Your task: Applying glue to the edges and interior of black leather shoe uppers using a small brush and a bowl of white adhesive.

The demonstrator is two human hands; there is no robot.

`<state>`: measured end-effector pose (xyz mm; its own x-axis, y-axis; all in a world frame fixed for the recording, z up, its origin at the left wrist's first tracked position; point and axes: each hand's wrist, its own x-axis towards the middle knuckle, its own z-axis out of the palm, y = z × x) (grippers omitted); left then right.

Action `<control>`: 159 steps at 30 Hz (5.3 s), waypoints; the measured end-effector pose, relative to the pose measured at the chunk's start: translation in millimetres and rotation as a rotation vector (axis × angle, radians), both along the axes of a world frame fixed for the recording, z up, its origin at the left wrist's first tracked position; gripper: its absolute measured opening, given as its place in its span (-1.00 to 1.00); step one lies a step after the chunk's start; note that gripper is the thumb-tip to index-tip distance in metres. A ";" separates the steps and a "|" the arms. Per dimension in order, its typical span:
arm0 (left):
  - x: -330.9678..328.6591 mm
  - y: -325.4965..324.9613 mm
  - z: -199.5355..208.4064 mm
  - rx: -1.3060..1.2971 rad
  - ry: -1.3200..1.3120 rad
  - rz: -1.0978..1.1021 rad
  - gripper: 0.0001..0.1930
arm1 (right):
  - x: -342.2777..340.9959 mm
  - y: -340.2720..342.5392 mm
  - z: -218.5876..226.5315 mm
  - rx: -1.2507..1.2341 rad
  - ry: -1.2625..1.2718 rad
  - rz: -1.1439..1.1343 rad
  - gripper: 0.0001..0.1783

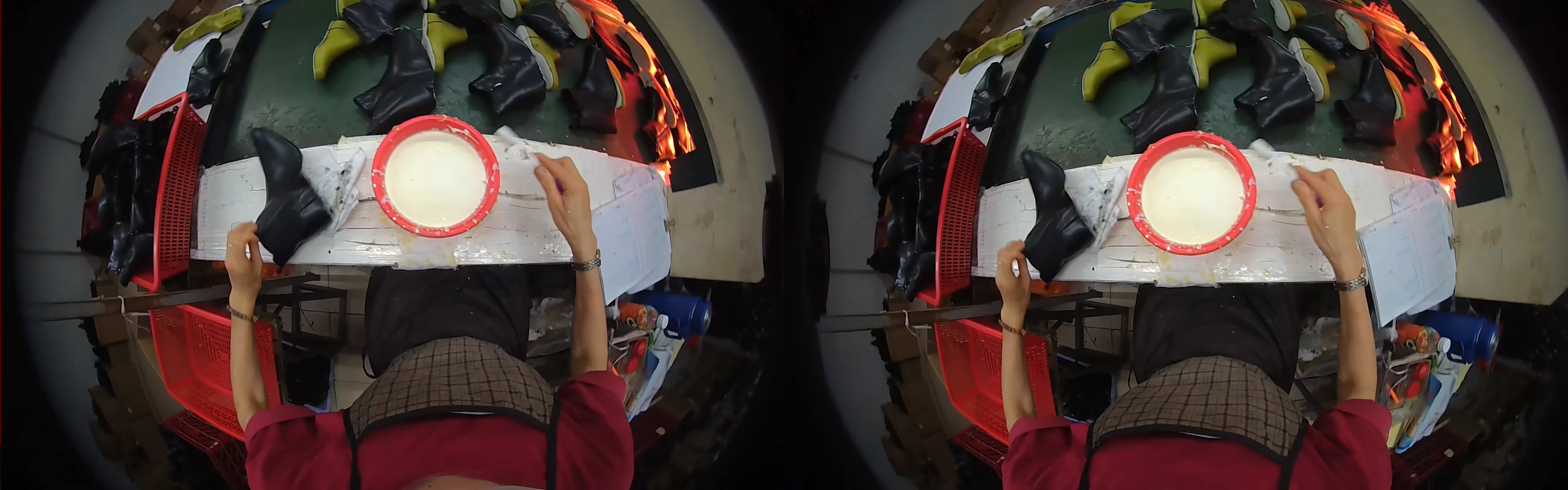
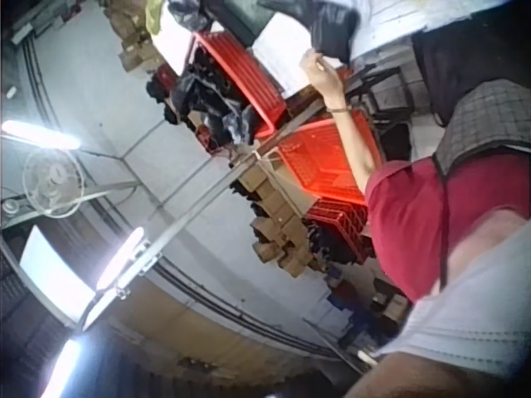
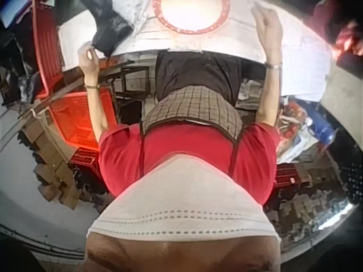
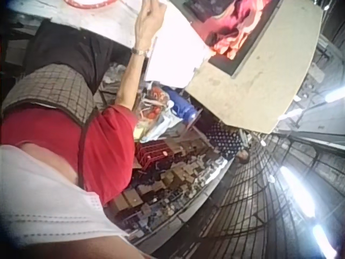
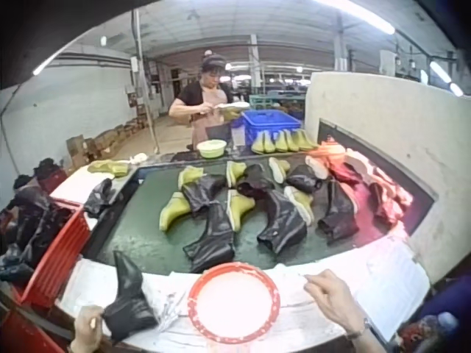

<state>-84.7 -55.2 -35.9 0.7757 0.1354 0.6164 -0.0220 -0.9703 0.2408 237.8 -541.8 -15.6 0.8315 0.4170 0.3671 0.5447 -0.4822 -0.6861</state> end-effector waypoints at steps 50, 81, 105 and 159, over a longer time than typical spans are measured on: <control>100.8 -131.9 140.1 -1.214 0.282 -0.118 -0.80 | -55.0 82.6 54.3 0.206 -0.202 0.333 -0.85; 67.2 -73.4 23.4 -0.398 0.227 0.190 -0.02 | -33.8 35.9 26.1 -0.092 0.097 -0.010 -0.81; 101.1 -165.5 90.3 -0.316 -0.087 -0.144 -0.13 | -32.5 77.9 71.7 0.281 -0.313 0.230 -0.78; 67.1 -125.4 58.8 -1.935 0.550 -0.276 -0.40 | -1.6 97.9 101.9 0.175 -0.167 0.558 -0.86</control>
<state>-17.6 -180.7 22.9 0.9039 0.0648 -0.4228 0.3274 0.5313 0.7813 236.2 -443.9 86.3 0.4305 0.6948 0.5762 0.7897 0.0193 -0.6132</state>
